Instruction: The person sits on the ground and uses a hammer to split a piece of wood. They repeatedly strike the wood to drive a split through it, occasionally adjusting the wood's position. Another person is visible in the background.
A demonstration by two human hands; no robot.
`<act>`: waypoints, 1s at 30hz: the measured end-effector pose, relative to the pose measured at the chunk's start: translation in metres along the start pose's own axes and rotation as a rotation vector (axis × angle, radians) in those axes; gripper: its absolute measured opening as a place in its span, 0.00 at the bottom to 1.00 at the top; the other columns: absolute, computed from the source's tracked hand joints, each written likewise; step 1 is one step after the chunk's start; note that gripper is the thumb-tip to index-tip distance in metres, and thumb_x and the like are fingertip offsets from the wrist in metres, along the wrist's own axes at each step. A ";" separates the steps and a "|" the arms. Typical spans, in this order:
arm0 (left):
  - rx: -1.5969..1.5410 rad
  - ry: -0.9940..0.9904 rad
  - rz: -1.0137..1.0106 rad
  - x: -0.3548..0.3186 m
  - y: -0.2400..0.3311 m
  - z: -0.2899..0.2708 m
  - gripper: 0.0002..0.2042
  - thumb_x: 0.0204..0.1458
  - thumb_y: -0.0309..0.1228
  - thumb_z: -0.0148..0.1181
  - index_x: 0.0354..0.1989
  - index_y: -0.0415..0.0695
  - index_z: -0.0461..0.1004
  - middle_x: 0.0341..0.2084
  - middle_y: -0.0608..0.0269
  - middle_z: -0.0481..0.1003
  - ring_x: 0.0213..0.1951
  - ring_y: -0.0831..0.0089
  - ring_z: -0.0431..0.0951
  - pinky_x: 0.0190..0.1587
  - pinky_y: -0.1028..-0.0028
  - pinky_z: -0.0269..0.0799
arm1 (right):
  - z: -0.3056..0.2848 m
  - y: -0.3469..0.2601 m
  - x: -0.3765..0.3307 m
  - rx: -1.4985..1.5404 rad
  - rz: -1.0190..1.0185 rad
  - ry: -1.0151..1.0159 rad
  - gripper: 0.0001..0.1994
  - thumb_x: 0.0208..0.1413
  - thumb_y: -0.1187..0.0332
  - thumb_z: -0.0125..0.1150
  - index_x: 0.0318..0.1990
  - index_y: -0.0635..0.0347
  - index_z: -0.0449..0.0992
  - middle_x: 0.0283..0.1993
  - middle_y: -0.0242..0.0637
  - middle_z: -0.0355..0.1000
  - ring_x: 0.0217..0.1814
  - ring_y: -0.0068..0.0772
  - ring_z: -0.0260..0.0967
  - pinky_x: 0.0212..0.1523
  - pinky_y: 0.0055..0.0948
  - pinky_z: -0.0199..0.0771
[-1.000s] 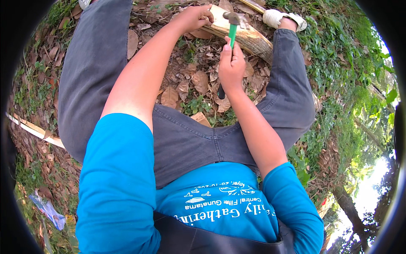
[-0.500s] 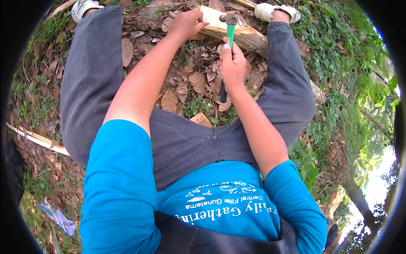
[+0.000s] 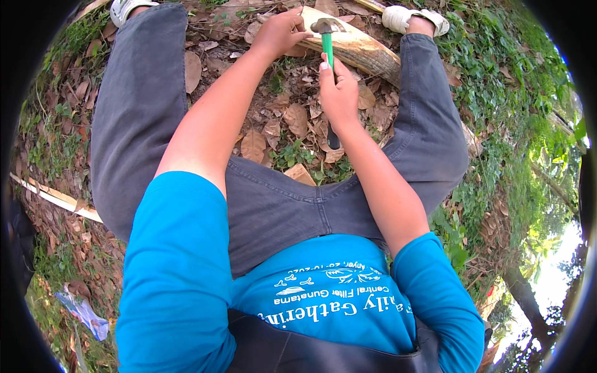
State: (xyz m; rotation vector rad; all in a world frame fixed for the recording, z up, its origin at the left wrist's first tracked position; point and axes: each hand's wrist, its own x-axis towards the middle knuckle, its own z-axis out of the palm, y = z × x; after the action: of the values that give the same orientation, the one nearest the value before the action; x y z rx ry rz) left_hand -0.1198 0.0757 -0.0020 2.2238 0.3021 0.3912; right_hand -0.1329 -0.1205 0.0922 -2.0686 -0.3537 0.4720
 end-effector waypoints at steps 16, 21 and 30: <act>-0.245 -0.079 0.181 0.002 0.007 -0.014 0.08 0.43 0.17 0.59 0.32 0.39 0.78 0.54 0.51 0.74 0.51 0.54 0.77 0.51 0.66 0.74 | -0.008 -0.029 -0.005 0.174 -0.033 0.020 0.16 0.67 0.65 0.53 0.57 0.64 0.74 0.35 0.30 0.72 0.34 0.17 0.64 0.39 0.23 0.68; -0.314 -0.076 0.226 0.001 0.009 -0.018 0.09 0.44 0.16 0.59 0.35 0.40 0.77 0.52 0.53 0.75 0.50 0.57 0.78 0.49 0.67 0.74 | -0.004 -0.037 -0.009 0.094 -0.184 0.115 0.18 0.67 0.63 0.53 0.58 0.63 0.73 0.33 0.36 0.73 0.33 0.20 0.64 0.37 0.24 0.69; -0.352 -0.268 -0.146 0.002 0.013 -0.026 0.11 0.49 0.20 0.60 0.41 0.44 0.76 0.47 0.54 0.78 0.41 0.65 0.81 0.40 0.66 0.77 | -0.016 -0.045 -0.012 0.235 -0.076 0.034 0.17 0.68 0.65 0.54 0.57 0.67 0.74 0.34 0.29 0.72 0.34 0.17 0.64 0.38 0.21 0.67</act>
State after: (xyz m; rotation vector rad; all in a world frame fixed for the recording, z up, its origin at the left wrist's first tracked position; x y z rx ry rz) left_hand -0.1267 0.0868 0.0239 1.8664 0.2298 0.0577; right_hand -0.1390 -0.1147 0.1411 -1.8269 -0.3393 0.4119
